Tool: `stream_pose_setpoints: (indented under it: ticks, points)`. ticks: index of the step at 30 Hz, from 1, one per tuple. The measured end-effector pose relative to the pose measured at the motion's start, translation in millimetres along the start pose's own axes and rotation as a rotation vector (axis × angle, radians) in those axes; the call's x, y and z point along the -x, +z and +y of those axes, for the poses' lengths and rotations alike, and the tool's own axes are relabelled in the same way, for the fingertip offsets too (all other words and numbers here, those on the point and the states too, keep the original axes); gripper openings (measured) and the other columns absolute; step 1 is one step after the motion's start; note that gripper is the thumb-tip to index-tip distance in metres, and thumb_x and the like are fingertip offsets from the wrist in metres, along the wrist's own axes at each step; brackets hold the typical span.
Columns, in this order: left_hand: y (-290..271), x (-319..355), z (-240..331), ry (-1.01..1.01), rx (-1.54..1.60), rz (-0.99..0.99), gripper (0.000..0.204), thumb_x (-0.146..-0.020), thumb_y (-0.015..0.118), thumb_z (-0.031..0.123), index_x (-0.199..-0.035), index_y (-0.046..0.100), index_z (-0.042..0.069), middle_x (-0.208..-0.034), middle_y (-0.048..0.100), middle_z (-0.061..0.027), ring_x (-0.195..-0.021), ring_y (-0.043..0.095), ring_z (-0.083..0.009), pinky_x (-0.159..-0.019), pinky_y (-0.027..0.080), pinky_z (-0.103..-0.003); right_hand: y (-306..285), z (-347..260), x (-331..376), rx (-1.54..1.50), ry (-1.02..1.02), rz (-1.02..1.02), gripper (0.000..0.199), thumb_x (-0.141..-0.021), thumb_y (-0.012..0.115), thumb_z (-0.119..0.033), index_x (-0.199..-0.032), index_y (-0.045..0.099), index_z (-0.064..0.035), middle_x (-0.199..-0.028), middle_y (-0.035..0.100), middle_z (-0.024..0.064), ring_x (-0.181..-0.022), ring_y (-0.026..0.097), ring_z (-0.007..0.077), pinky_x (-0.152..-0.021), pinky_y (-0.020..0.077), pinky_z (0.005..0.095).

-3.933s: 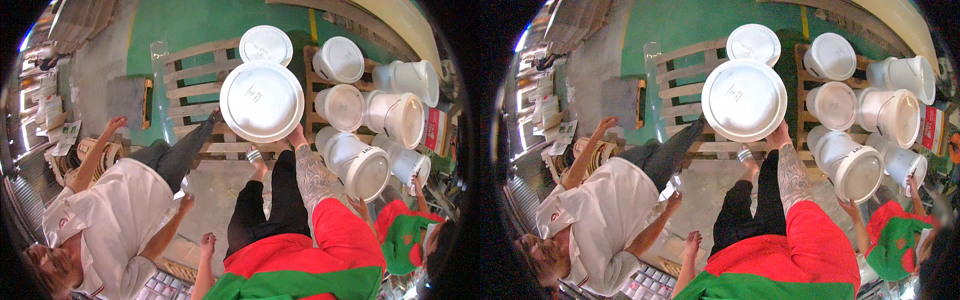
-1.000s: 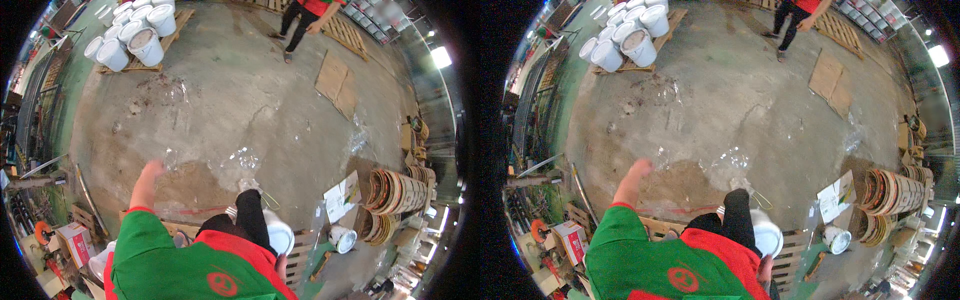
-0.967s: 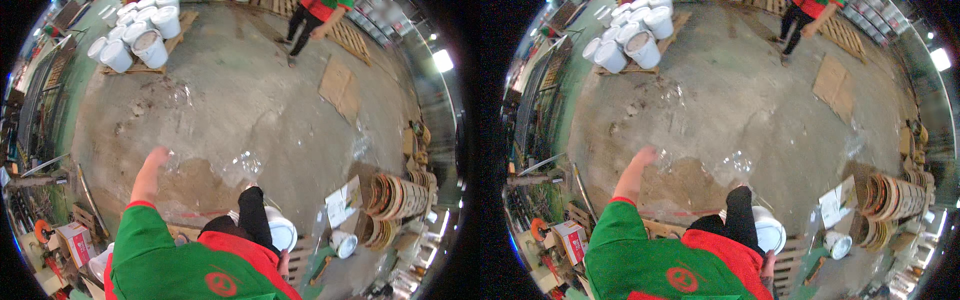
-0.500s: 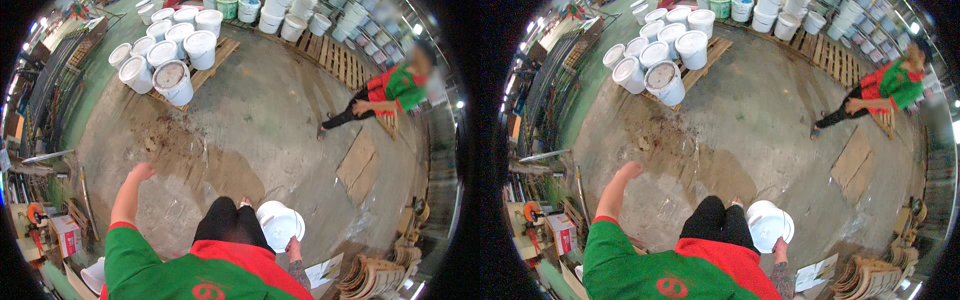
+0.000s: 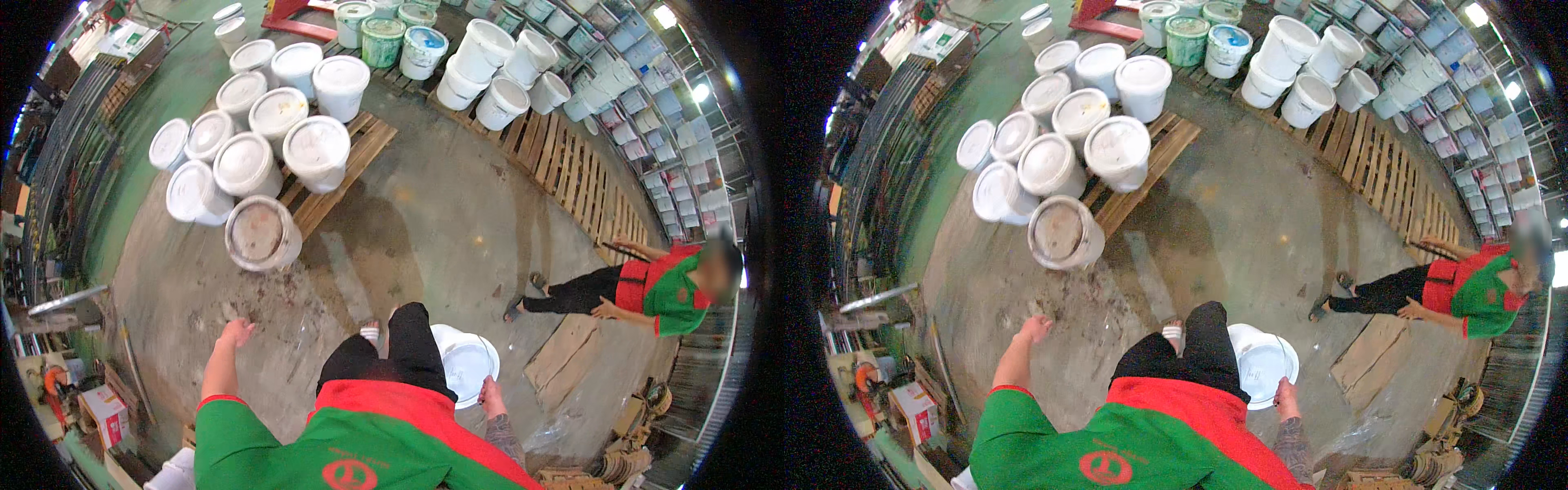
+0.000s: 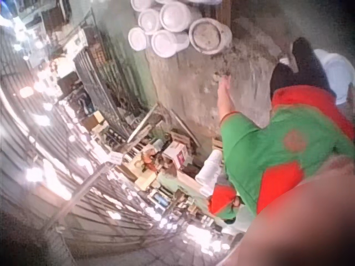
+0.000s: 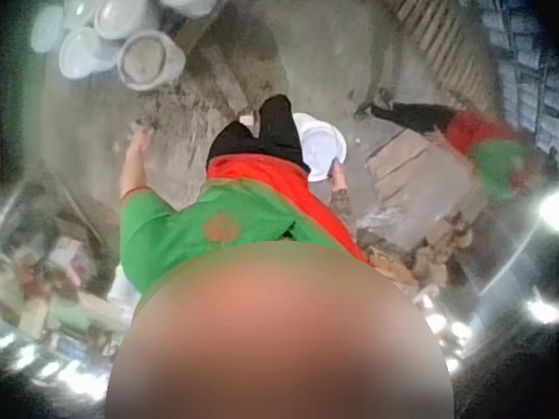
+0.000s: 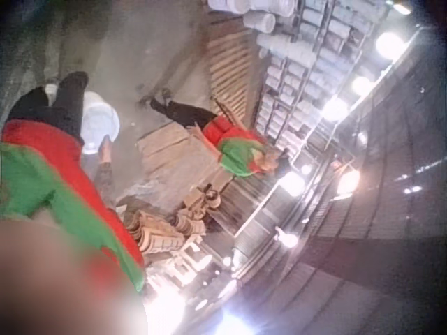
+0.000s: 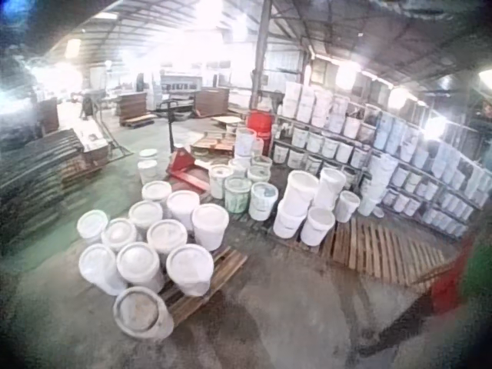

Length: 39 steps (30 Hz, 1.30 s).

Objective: The person picks up white plastic buckets from the floor and stacks them onto wooden pallets. They repeatedly lift buckets, place them on top of existing stacks, and occasionally adjust the position of the buckets to ensure stability.

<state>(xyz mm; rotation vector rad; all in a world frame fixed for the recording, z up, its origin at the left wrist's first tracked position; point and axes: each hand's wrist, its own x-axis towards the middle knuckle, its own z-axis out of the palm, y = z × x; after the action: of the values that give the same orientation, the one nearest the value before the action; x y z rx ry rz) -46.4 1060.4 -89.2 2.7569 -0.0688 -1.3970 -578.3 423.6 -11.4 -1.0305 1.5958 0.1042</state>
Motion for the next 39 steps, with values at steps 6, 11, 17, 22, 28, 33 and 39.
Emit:
stream_pose_setpoints:
  ticks: [6, 11, 17, 22, 28, 33, 39]
  points:
    - [-177.7, -88.5, 162.0, -0.048, 0.073, 0.079, 0.057, -0.094, 0.053, 0.054, -0.119, 0.067, 0.005, -0.119, 0.068, -0.0208, -0.115, 0.062, -0.0379, -0.098, 0.049, -0.045, 70.8, -205.6, -116.4, 0.211, -0.025, 0.059, 0.037, -0.091, 0.051, -0.035, -0.064, 0.052, -0.0096, -0.051, 0.046, 0.0021, -0.038, 0.042, 0.0175, -0.037, 0.0332, 0.0365]
    - [-240.6, -139.8, 247.1, -0.122, 0.189, 0.024, 0.055, -0.092, 0.056, 0.056, -0.115, 0.069, 0.007, -0.116, 0.069, -0.0202, -0.112, 0.064, -0.0369, -0.096, 0.05, -0.043, 144.7, -372.9, -233.1, 0.607, -0.151, 0.067, 0.043, -0.091, 0.053, -0.038, -0.07, 0.058, -0.0012, -0.054, 0.048, 0.0047, -0.047, 0.052, 0.0228, -0.044, 0.041, 0.0401]
    - [-311.9, -189.7, 341.0, -0.099, 0.148, -0.13, 0.053, -0.094, 0.054, 0.055, -0.11, 0.071, 0.008, -0.115, 0.07, -0.019, -0.111, 0.064, -0.0363, -0.095, 0.05, -0.043, 202.1, -580.6, -269.2, 0.954, -0.378, 0.01, 0.055, -0.091, 0.046, -0.043, -0.087, 0.069, 0.0063, -0.09, 0.066, 0.033, -0.093, 0.064, 0.0495, -0.084, 0.0468, 0.0538]
    - [-431.2, -339.6, 451.6, 0.124, 0.045, -0.054, 0.06, -0.095, 0.049, 0.059, -0.108, 0.07, 0.005, -0.116, 0.068, -0.021, -0.112, 0.063, -0.0386, -0.098, 0.048, -0.047, 265.1, -738.0, -304.3, 0.986, -0.361, 0.098, 0.056, -0.09, 0.047, -0.045, -0.093, 0.071, 0.0048, -0.092, 0.067, 0.0324, -0.095, 0.065, 0.0489, -0.086, 0.0482, 0.0527]
    - [-620.8, -470.7, 589.5, 0.192, 0.305, 0.217, 0.052, -0.097, 0.053, 0.051, -0.109, 0.068, 0.002, -0.105, 0.07, -0.0252, -0.103, 0.066, -0.0403, -0.091, 0.051, -0.045, 312.7, -883.8, -359.8, 1.025, -0.384, 0.03, 0.052, -0.089, 0.05, -0.043, -0.093, 0.072, 0.0036, -0.09, 0.067, 0.0308, -0.093, 0.066, 0.0472, -0.082, 0.0495, 0.0513]
    - [-725.3, -493.7, 655.6, 0.124, 0.361, 0.223, 0.051, -0.097, 0.056, 0.048, -0.11, 0.068, 0.001, -0.105, 0.07, -0.0241, -0.103, 0.067, -0.0372, -0.09, 0.051, -0.043, 368.9, -1006.4, -405.7, 1.266, -0.445, -0.137, 0.05, -0.088, 0.049, -0.042, -0.094, 0.073, 0.001, -0.094, 0.069, 0.0281, -0.092, 0.067, 0.0449, -0.083, 0.0507, 0.0514]
    - [-772.8, -448.8, 678.3, 0.002, 0.22, 0.086, 0.049, -0.095, 0.058, 0.045, -0.109, 0.069, 0.0, -0.106, 0.072, -0.0217, -0.102, 0.068, -0.0347, -0.089, 0.052, -0.042, 443.8, -1103.9, -457.0, 1.363, -0.53, -0.333, 0.052, -0.091, 0.05, -0.045, -0.092, 0.074, 0.0011, -0.095, 0.069, 0.0281, -0.095, 0.066, 0.0455, -0.087, 0.0504, 0.0527]
